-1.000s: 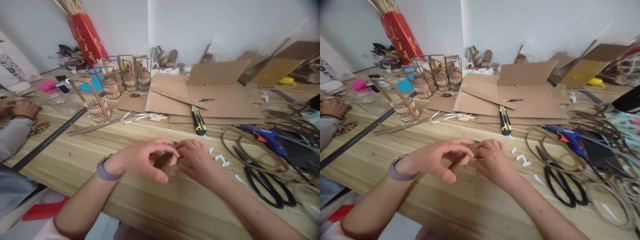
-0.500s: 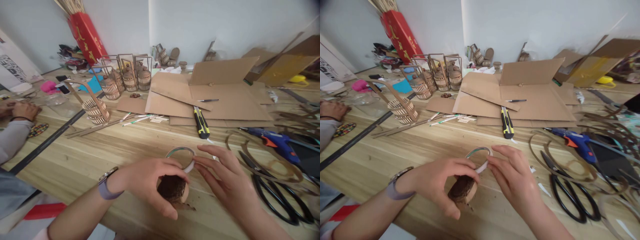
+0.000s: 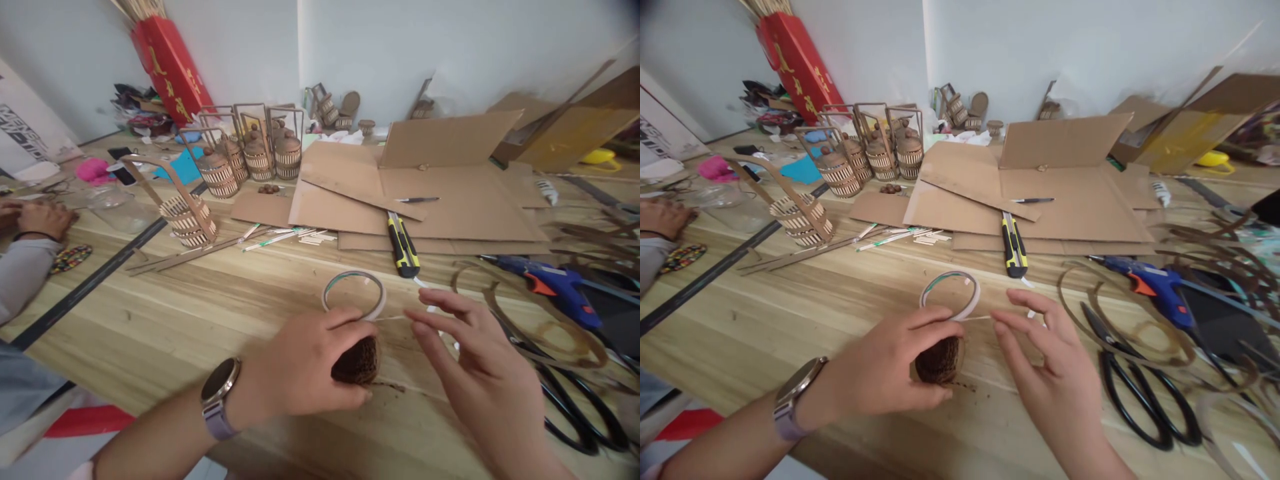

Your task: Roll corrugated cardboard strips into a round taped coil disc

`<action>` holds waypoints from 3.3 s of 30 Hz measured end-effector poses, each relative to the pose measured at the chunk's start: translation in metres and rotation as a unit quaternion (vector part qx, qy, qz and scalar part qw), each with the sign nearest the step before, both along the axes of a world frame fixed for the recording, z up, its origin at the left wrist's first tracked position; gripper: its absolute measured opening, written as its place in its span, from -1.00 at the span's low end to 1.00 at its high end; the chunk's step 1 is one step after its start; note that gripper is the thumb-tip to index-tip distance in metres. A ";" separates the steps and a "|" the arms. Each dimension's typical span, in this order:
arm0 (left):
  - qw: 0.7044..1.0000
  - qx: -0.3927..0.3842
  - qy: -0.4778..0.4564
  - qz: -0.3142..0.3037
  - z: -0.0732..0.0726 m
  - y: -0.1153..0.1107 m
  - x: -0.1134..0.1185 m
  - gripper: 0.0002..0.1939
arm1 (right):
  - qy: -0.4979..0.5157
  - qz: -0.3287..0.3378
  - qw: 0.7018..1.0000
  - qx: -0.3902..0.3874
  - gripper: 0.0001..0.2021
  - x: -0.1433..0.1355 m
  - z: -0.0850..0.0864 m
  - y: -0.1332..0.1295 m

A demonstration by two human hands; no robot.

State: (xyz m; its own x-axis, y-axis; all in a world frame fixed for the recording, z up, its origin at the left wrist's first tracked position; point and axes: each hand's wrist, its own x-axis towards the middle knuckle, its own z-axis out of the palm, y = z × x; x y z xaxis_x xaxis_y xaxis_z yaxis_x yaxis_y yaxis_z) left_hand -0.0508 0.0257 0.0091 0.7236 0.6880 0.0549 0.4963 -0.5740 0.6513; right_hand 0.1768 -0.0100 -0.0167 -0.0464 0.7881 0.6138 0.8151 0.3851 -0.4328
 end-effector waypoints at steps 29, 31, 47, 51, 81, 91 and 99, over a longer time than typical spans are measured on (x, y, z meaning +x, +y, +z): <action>0.991 -0.078 -0.106 -0.034 -0.004 -0.012 0.006 -0.35 | 0.221 0.061 0.958 -0.174 -0.91 -0.002 0.001 0.013; 0.990 -0.083 -0.111 -0.024 -0.004 -0.011 0.005 -0.34 | 0.338 -0.002 0.923 -0.183 -0.90 0.006 -0.004 0.017; 0.985 -0.082 -0.150 0.016 -0.008 -0.010 0.008 -0.28 | 0.554 0.187 0.733 -0.348 -0.80 -0.022 -0.001 -0.011; 0.984 -0.079 -0.159 0.025 -0.009 -0.009 0.008 -0.28 | 0.565 0.183 0.711 -0.377 -0.76 -0.025 -0.002 -0.012; 0.979 -0.067 -0.194 0.015 -0.013 -0.013 0.011 -0.27 | 0.698 0.133 0.555 -0.433 -0.81 -0.036 -0.001 -0.018; 0.976 -0.053 -0.208 0.027 -0.015 -0.015 0.012 -0.27 | 0.644 0.124 0.662 -0.363 -0.83 -0.041 0.000 -0.017; 0.979 -0.040 -0.200 0.024 -0.018 -0.015 0.010 -0.15 | 0.558 0.156 0.739 -0.344 -0.85 -0.033 -0.002 -0.012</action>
